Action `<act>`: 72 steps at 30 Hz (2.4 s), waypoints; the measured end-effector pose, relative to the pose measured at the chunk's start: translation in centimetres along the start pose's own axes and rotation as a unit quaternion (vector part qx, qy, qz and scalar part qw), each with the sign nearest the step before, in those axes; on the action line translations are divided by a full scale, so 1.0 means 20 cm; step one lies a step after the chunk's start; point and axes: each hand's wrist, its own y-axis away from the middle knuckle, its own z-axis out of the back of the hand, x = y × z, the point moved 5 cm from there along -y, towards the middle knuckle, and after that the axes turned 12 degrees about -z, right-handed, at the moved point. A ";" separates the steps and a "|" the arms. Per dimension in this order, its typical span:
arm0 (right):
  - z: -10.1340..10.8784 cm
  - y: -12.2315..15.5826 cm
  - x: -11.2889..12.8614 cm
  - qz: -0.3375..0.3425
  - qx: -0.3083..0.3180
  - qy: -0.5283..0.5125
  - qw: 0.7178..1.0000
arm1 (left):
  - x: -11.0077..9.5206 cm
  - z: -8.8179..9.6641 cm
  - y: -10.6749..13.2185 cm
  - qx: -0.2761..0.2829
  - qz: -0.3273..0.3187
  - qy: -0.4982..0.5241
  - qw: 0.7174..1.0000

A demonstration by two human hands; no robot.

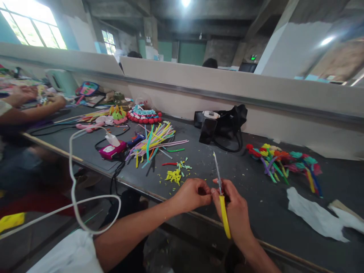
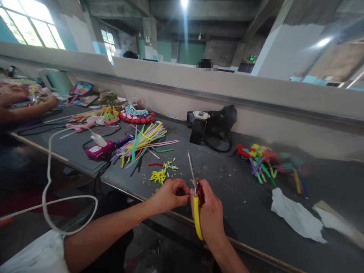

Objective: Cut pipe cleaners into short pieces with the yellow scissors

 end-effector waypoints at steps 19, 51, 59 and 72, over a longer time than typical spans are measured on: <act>-0.04 0.09 0.01 -0.034 0.064 0.065 0.995 | -0.03 0.19 -0.06 -0.187 0.008 0.415 0.890; -0.07 0.11 0.01 -0.017 0.075 0.051 0.996 | -0.02 0.18 -0.06 -0.163 0.009 0.389 0.907; 0.00 0.03 0.00 -0.061 0.010 -0.037 0.997 | -0.05 0.08 -0.02 0.003 -0.117 -0.045 0.992; 0.01 -0.01 0.00 -0.041 -0.026 -0.040 0.998 | -0.04 0.04 0.00 0.004 -0.094 -0.023 0.995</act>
